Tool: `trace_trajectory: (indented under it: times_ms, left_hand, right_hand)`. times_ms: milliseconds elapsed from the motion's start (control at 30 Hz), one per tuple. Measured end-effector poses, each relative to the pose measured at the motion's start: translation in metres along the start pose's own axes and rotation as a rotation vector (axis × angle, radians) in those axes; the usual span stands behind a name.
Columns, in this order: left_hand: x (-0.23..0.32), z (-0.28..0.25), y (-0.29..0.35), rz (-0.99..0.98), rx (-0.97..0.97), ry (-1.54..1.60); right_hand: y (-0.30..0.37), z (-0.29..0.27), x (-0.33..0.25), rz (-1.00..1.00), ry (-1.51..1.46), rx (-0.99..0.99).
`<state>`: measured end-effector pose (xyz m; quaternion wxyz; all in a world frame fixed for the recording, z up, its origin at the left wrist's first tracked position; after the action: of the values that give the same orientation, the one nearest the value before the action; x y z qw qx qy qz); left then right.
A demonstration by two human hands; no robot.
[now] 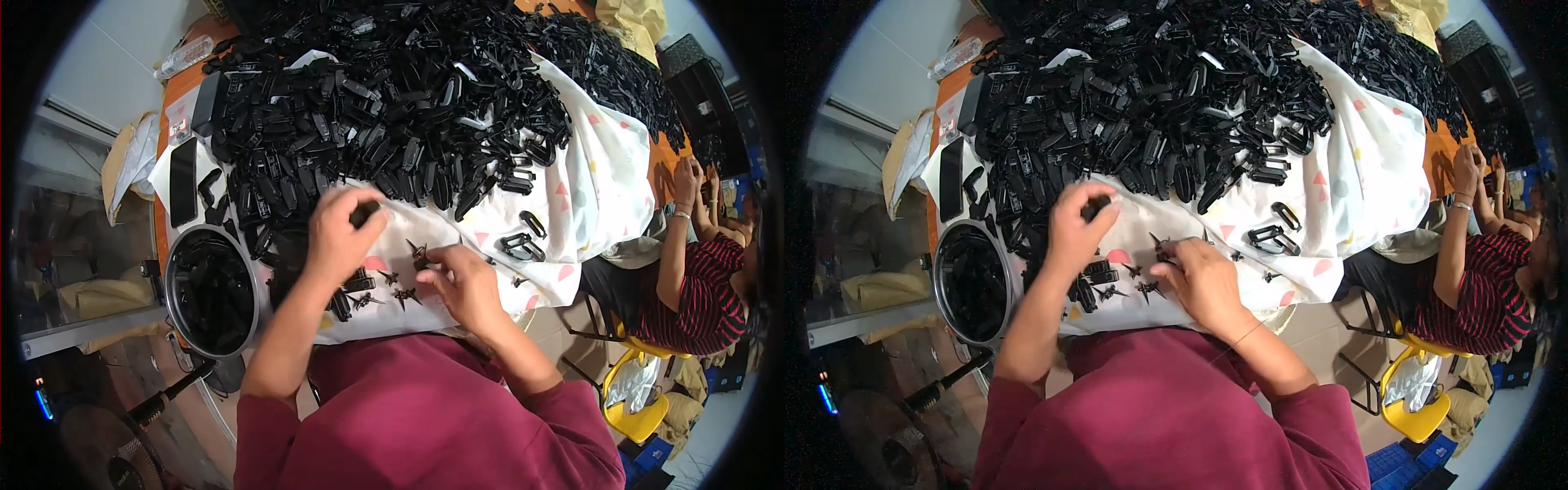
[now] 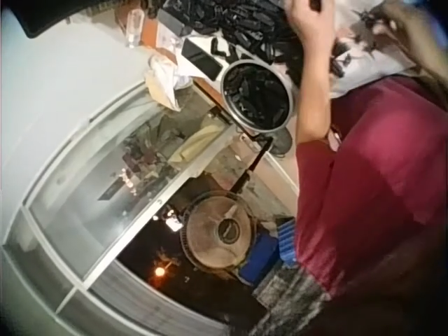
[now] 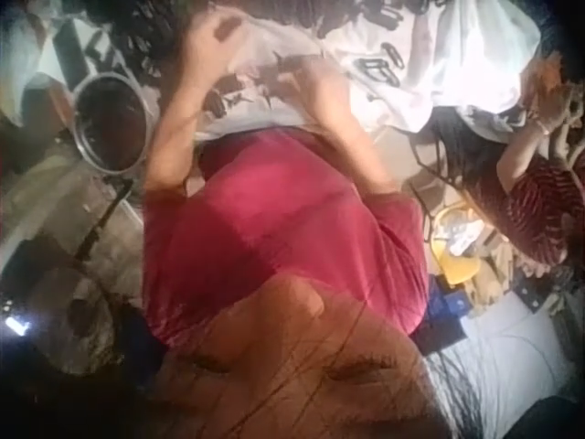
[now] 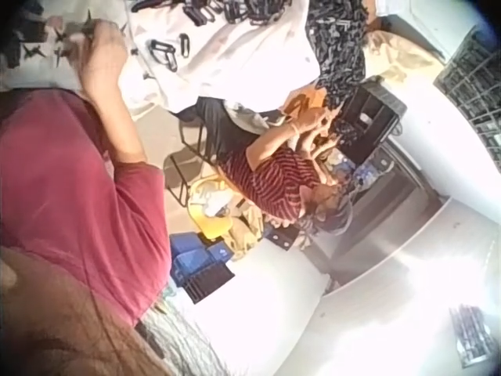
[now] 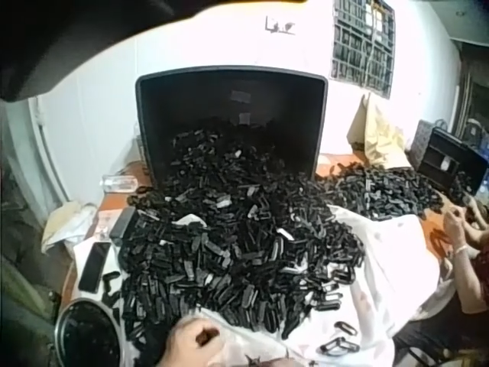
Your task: Assembling small black plastic components by hand at a workbench.
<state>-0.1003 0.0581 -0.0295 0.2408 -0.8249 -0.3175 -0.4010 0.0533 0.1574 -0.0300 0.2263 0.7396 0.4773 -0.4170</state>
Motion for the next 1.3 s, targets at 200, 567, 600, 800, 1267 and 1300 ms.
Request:
trace_trajectory:
  times_ms: [200,567,600,800,1267,1300]
  left_hand:
    - [0.018,0.026,-0.031,0.454,-0.01,-0.859]
    - [0.019,0.012,-0.016,0.195,-0.107,-0.467]
    - [0.015,0.014,-0.014,0.057,-0.186,-0.384]
    - [0.012,0.02,-0.001,0.07,-0.449,-0.69]
    - [-0.004,0.012,0.018,0.134,-0.192,-0.717]
    - [-0.003,0.009,0.019,0.132,-0.137,-0.71]
  right_hand:
    - [0.003,0.006,0.0,-0.139,0.394,-0.03]
    - [-0.009,-0.016,0.019,0.278,-0.814,0.035]
    - [-0.013,-0.017,0.014,0.221,-0.892,0.047]
    - [-0.034,-0.003,0.02,0.344,-1.168,0.091]
    - [-0.048,0.011,0.016,-0.076,0.45,0.091]
    - [-0.048,0.008,0.019,-0.061,0.422,0.115]
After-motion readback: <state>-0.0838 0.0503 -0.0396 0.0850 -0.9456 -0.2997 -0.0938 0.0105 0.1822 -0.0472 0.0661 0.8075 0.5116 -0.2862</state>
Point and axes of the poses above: each hand's wrist, its own y-axis away from the middle knuckle, its own z-axis out of the palm, x = y × z, the point moved 7 cm from there along -y, towards the middle knuckle, and after that the axes turned 8 degrees about -y, right-handed, at the moved point
